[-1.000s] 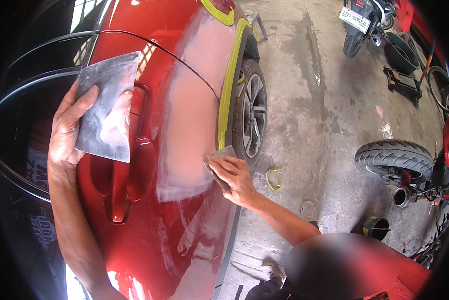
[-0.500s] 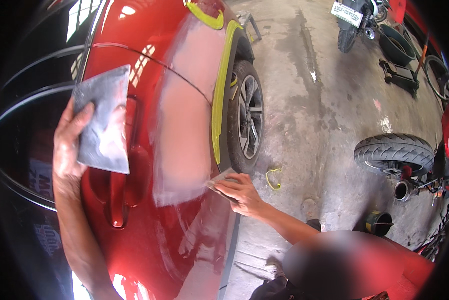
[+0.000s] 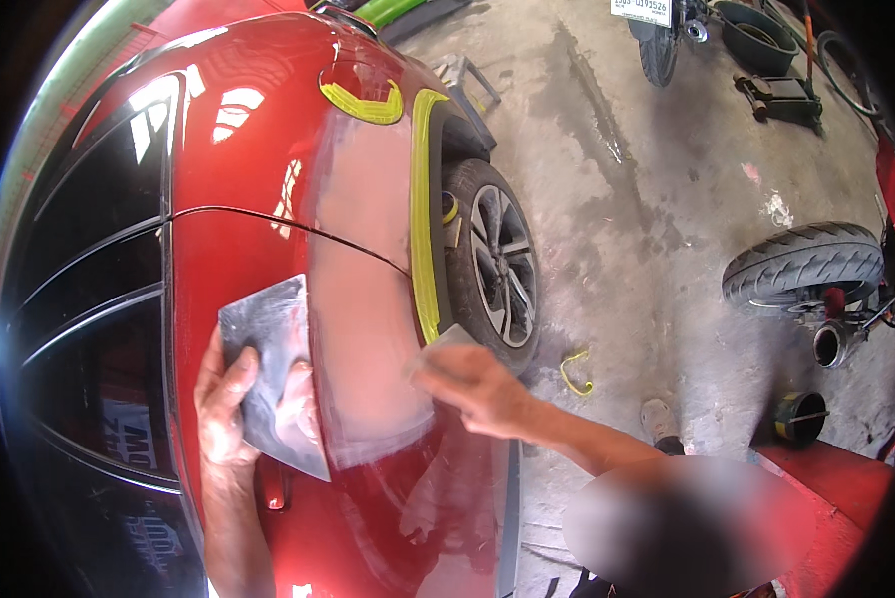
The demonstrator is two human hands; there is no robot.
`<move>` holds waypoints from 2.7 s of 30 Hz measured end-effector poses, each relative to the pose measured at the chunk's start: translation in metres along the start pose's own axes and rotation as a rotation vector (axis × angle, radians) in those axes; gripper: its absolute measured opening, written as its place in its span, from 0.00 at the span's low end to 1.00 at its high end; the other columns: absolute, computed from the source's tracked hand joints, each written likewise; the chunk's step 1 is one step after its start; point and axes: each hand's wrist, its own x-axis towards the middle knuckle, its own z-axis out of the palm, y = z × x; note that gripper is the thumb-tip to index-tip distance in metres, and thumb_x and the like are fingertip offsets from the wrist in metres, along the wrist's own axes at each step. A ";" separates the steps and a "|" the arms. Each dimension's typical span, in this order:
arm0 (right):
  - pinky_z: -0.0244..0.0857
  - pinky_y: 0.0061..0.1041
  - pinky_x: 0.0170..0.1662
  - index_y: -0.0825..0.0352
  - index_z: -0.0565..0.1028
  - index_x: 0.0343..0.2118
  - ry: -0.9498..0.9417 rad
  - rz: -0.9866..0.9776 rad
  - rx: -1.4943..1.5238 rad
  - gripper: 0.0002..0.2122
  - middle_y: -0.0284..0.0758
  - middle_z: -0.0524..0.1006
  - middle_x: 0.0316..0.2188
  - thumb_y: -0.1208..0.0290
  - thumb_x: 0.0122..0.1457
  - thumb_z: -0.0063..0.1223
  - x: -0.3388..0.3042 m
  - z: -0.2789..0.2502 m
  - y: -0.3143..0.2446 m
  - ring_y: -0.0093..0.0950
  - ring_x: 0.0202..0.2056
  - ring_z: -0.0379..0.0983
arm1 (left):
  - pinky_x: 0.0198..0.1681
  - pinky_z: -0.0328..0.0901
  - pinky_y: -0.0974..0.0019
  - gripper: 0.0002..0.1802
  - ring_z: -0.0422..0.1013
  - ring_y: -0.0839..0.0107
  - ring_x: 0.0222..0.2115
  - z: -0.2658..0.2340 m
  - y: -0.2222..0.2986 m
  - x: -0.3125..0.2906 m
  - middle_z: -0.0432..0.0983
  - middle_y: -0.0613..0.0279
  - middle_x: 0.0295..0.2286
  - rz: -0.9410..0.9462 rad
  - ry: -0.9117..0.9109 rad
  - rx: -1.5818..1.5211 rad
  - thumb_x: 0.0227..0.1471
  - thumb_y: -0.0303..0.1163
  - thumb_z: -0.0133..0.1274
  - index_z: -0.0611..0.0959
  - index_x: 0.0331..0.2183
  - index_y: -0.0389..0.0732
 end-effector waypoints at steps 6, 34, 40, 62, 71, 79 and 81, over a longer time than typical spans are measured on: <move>0.67 0.23 0.49 0.67 0.70 0.56 0.364 0.964 1.051 0.19 0.34 0.76 0.44 0.71 0.63 0.50 0.036 -0.001 0.075 0.23 0.46 0.71 | 0.33 0.78 0.68 0.26 0.79 0.67 0.34 -0.024 -0.004 0.023 0.77 0.51 0.42 0.036 -0.020 -0.099 0.56 0.28 0.53 0.68 0.56 0.36; 0.67 0.40 0.36 0.63 0.76 0.45 0.066 0.811 0.187 0.14 0.51 0.77 0.27 0.77 0.56 0.48 0.100 0.013 0.038 0.48 0.32 0.76 | 0.50 0.71 0.61 0.31 0.74 0.65 0.45 -0.026 -0.002 0.029 0.74 0.55 0.47 -0.030 -0.110 -0.159 0.54 0.26 0.56 0.67 0.58 0.36; 0.68 0.39 0.45 0.64 0.71 0.54 0.070 0.679 0.216 0.24 0.49 0.78 0.38 0.77 0.51 0.50 0.096 0.024 0.029 0.48 0.41 0.75 | 0.50 0.71 0.61 0.30 0.74 0.66 0.45 -0.031 -0.004 0.029 0.75 0.55 0.46 -0.021 -0.116 -0.146 0.54 0.27 0.56 0.68 0.58 0.36; 0.60 0.33 0.59 0.66 0.70 0.57 0.104 0.440 0.383 0.35 0.42 0.71 0.55 0.87 0.37 0.52 0.001 0.069 0.026 0.42 0.56 0.67 | 0.49 0.71 0.62 0.29 0.75 0.67 0.44 -0.035 -0.007 0.029 0.75 0.54 0.46 0.010 -0.086 -0.092 0.55 0.26 0.55 0.68 0.58 0.36; 0.52 0.35 0.62 0.63 0.71 0.56 0.027 0.380 0.386 0.33 0.39 0.69 0.57 0.81 0.41 0.61 -0.037 0.078 0.023 0.37 0.58 0.64 | 0.50 0.70 0.64 0.29 0.75 0.67 0.45 -0.037 -0.008 0.028 0.75 0.54 0.47 0.005 -0.035 -0.074 0.55 0.26 0.55 0.69 0.58 0.37; 0.53 0.36 0.63 0.62 0.72 0.56 -0.022 0.325 0.398 0.29 0.39 0.70 0.57 0.73 0.47 0.65 -0.067 0.085 0.027 0.35 0.59 0.64 | 0.48 0.71 0.64 0.28 0.76 0.66 0.43 -0.036 -0.009 0.028 0.75 0.54 0.46 0.023 -0.005 -0.079 0.55 0.26 0.54 0.68 0.58 0.37; 0.55 0.32 0.62 0.62 0.72 0.56 -0.037 0.333 0.334 0.29 0.38 0.71 0.56 0.75 0.48 0.65 -0.072 0.082 0.024 0.35 0.58 0.65 | 0.51 0.69 0.63 0.30 0.74 0.66 0.46 -0.040 -0.010 0.029 0.74 0.55 0.48 0.016 -0.036 -0.081 0.55 0.25 0.54 0.68 0.58 0.36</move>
